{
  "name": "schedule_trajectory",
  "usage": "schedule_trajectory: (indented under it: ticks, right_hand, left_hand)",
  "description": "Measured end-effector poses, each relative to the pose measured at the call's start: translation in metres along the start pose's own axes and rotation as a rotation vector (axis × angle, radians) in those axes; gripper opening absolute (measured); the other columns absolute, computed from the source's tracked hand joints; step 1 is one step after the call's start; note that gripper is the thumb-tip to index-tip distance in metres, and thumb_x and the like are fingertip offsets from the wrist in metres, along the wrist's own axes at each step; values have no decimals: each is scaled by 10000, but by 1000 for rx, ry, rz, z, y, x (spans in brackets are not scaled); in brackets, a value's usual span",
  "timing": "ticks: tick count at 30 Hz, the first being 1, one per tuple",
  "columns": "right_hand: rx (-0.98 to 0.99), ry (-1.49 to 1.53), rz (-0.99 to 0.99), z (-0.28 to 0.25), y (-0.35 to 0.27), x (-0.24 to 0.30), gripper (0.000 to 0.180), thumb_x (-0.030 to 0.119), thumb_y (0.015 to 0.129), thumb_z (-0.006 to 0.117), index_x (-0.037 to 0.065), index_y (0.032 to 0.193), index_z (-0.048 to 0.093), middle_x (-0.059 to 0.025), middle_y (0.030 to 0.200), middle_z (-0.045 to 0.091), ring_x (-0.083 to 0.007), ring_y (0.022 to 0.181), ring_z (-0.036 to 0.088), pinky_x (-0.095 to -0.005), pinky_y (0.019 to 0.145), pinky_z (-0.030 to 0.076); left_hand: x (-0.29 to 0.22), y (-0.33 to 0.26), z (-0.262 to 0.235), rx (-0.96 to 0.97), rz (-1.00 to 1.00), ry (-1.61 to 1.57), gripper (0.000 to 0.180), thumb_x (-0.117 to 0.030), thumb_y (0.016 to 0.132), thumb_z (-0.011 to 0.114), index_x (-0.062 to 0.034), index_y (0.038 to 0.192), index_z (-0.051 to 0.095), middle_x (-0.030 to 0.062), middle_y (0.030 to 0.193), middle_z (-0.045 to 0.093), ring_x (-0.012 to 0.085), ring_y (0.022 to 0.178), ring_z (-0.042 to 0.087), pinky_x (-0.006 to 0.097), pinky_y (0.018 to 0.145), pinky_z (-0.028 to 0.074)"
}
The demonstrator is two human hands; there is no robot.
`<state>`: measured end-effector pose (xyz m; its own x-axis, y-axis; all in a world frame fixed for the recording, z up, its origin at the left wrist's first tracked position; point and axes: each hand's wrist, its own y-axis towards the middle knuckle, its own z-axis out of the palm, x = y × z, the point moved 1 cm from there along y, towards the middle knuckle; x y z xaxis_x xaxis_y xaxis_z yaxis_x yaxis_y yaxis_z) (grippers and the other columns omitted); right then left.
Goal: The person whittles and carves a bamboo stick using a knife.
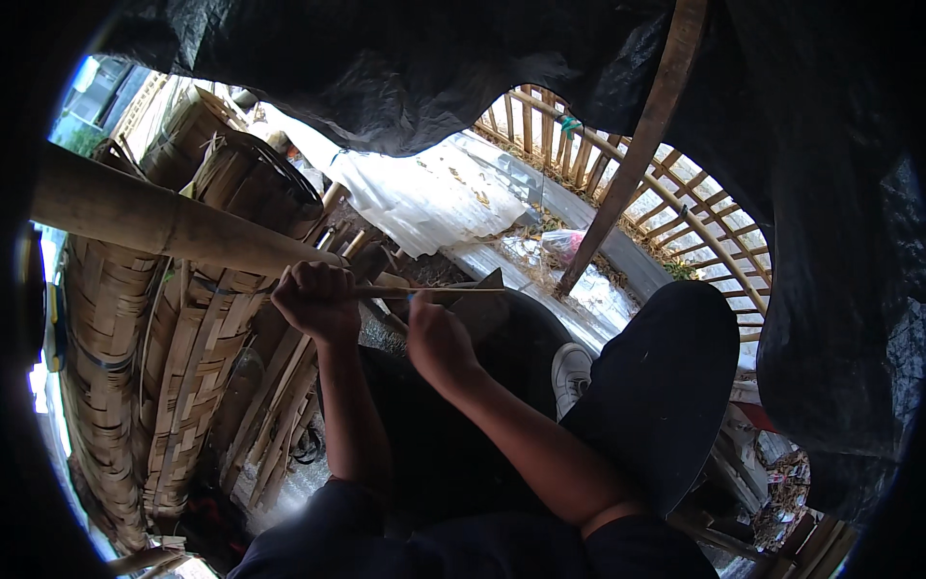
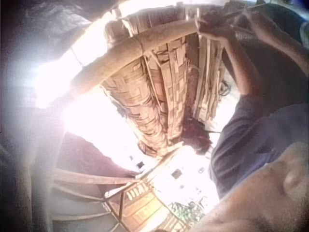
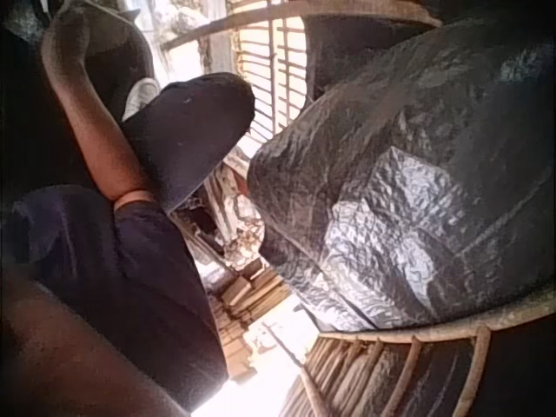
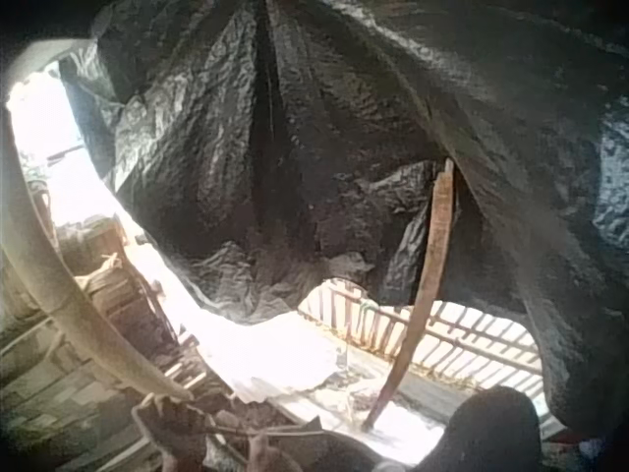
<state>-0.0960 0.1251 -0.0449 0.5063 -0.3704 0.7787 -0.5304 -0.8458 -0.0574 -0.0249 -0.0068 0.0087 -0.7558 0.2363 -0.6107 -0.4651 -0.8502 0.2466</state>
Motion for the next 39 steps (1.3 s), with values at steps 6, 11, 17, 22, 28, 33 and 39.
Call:
schedule_trajectory:
  ticks: [6,11,17,22,28,33,39]
  right_hand:
    - [-15,-42,77,15,5,-60,125,-13,773,515,-57,874,456,-275,704,619,-403,720,651,-447,621,545]
    - [-3,60,-47,19,3,-13,82,28,867,471,-43,846,435,-287,632,581,-445,670,613,-502,565,506]
    - [-55,2,12,25,13,-72,113,40,835,499,-42,842,423,-297,620,567,-455,664,605,-493,569,508]
    - [-8,109,-61,12,3,8,103,20,807,501,-66,816,445,-313,644,570,-458,691,609,-494,584,506]
    - [-59,40,26,23,11,-78,93,35,854,477,-54,837,454,-322,668,564,-469,693,594,-503,575,487]
    - [-24,195,-33,27,5,-18,105,54,878,466,-32,823,441,-315,641,550,-466,696,593,-517,552,451]
    - [-1,82,80,41,16,-83,122,23,811,466,-83,870,465,-322,686,583,-468,722,607,-510,626,515]
  left_hand:
    - [3,7,4,-64,-8,45,368,-307,840,355,-161,534,214,-33,463,153,98,410,90,289,385,114]
    - [-8,5,-10,-65,-13,60,375,-317,850,344,-160,534,216,-31,471,149,99,412,94,290,388,115]
    - [-2,8,-1,-52,-18,34,382,-321,859,335,-157,536,214,-28,471,150,99,410,98,289,386,116]
    - [-7,2,-13,-18,-22,37,380,-321,857,337,-157,536,217,-25,469,153,101,407,100,288,384,117]
    - [-4,9,-4,0,-43,-12,372,-304,853,337,-152,534,220,-21,465,159,105,407,104,291,384,112]
    - [-7,5,-5,-118,-43,-54,361,-293,843,334,-146,529,230,-20,460,161,102,406,102,289,383,118]
    - [-12,13,-16,-92,4,43,343,-281,830,337,-144,530,245,-22,458,175,98,404,105,286,384,117]
